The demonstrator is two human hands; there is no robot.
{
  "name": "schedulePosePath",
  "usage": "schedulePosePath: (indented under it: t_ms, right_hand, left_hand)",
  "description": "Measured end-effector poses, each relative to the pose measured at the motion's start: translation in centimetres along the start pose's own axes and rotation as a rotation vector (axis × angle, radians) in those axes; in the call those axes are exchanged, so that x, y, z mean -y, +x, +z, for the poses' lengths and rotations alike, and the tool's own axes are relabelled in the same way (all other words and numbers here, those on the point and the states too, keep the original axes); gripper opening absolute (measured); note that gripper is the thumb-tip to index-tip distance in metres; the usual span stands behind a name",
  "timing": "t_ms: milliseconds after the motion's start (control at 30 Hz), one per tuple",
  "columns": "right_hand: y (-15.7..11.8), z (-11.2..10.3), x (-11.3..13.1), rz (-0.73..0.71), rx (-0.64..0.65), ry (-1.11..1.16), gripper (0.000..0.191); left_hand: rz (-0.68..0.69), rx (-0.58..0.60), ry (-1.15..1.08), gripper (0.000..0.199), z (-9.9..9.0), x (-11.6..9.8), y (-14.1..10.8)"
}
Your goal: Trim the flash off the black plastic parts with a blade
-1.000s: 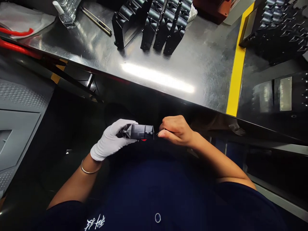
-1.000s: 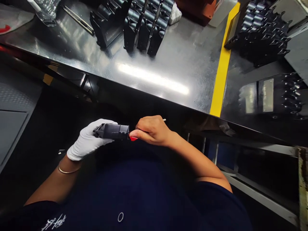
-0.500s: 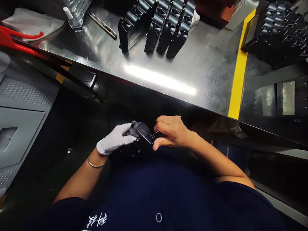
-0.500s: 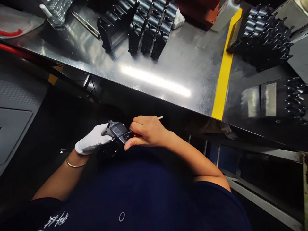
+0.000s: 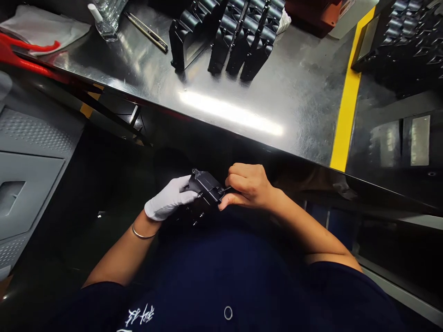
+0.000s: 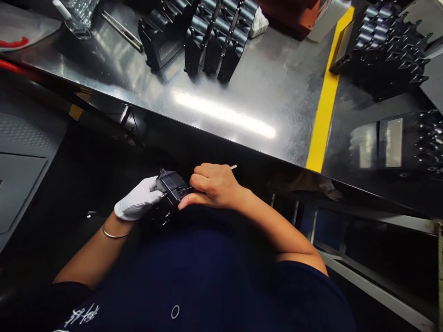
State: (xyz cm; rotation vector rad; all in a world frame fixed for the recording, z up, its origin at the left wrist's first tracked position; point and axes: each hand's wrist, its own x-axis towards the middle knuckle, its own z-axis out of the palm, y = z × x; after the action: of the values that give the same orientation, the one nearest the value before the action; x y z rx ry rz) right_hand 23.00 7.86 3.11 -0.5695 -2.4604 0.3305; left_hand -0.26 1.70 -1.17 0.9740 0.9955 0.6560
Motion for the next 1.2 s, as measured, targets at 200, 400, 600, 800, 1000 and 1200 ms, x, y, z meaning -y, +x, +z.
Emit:
schedulePosePath:
  t_ms: [200,400,600,800,1000,1200]
  right_hand:
    - [0.0,-0.3,0.0,-0.012,-0.012,-0.026,0.063]
    - [0.0,-0.2,0.0,0.002,0.015,-0.013,0.065]
    - [-0.7,0.0,-0.4,0.051,0.211,0.202,0.067]
    - [-1.1,-0.5,-0.5,0.297,0.177,0.630,0.064]
    - [-0.4,1.2,0.4,0.914,0.407,0.714,0.057]
    - [-2.1,4.3,0.4,1.297,-0.112,0.802,0.076]
  left_hand:
    - [-0.003,-0.020,0.032,0.063,0.0,-0.1,0.0]
    - [-0.012,-0.023,0.005,0.063,0.2,-0.4,0.2]
    - [-0.014,-0.018,0.026,0.067,0.1,0.2,0.1]
    - [-0.018,-0.003,0.216,0.064,-0.5,-1.8,0.3]
    - [0.131,-0.283,0.537,0.052,-0.4,-1.7,1.2]
    - [0.107,-0.951,-0.325,0.059,0.6,1.9,0.8]
